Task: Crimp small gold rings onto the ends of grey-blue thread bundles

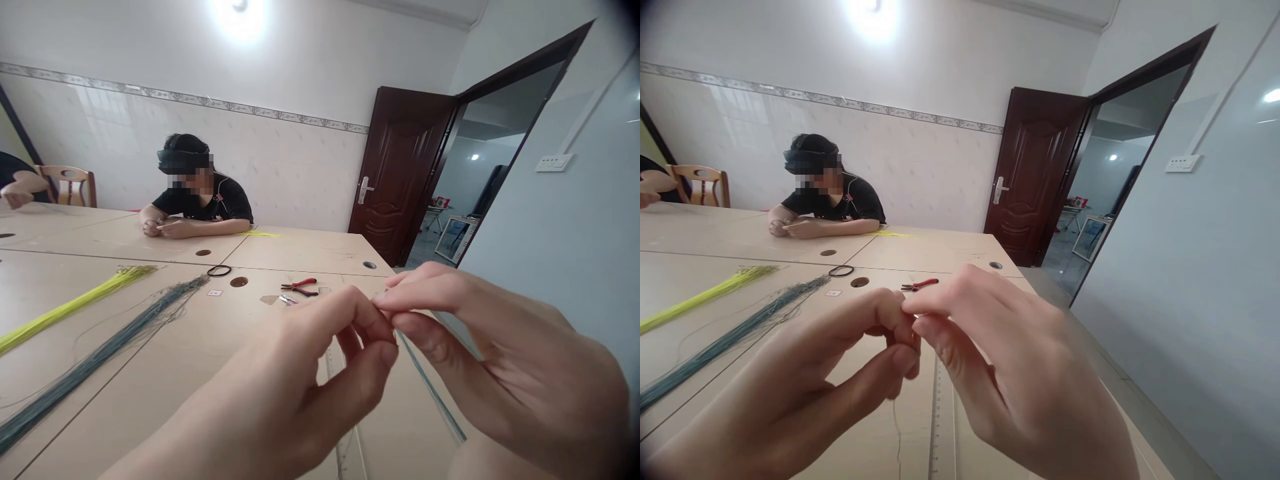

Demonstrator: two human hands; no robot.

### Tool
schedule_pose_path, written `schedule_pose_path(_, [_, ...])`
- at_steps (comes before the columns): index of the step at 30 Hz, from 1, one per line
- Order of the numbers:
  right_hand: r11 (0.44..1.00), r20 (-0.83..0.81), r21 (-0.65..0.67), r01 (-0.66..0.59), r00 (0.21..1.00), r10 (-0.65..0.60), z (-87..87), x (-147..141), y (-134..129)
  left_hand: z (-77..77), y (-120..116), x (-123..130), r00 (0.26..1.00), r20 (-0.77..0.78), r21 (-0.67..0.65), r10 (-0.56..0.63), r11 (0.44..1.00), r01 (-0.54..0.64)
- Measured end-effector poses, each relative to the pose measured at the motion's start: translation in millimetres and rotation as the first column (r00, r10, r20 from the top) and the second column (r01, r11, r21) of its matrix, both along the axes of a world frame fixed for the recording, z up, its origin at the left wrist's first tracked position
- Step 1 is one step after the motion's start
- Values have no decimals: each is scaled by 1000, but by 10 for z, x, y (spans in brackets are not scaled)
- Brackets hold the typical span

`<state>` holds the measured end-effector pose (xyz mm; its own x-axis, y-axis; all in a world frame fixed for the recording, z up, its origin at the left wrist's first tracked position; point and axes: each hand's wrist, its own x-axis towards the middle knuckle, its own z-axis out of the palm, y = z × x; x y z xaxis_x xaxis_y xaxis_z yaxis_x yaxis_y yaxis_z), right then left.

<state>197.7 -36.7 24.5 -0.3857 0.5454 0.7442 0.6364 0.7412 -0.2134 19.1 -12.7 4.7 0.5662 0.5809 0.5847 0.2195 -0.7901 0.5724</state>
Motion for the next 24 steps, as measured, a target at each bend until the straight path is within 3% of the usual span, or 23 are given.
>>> schedule_pose_path(9, [988,76,136,71,994,-82,-31,42,-9,39,47,-23,998,44,-137,-50,989,56])
schedule_pose_path(14, [995,93,90,50,994,-58,-36,21,-29,-25,81,-14,987,109,-188,-120,972,139])
schedule_pose_path(17, [996,14,48,72,997,-73,-48,-2,-47,-47,79,-28,981,136,-228,-138,960,166])
schedule_pose_path(20, [992,-84,-38,124,988,-127,-78,-52,-72,-36,72,-45,976,148,-280,-157,940,194])
schedule_pose_path(24, [985,-108,-58,166,979,-171,-106,-100,-92,24,62,-43,981,140,-297,-136,939,173])
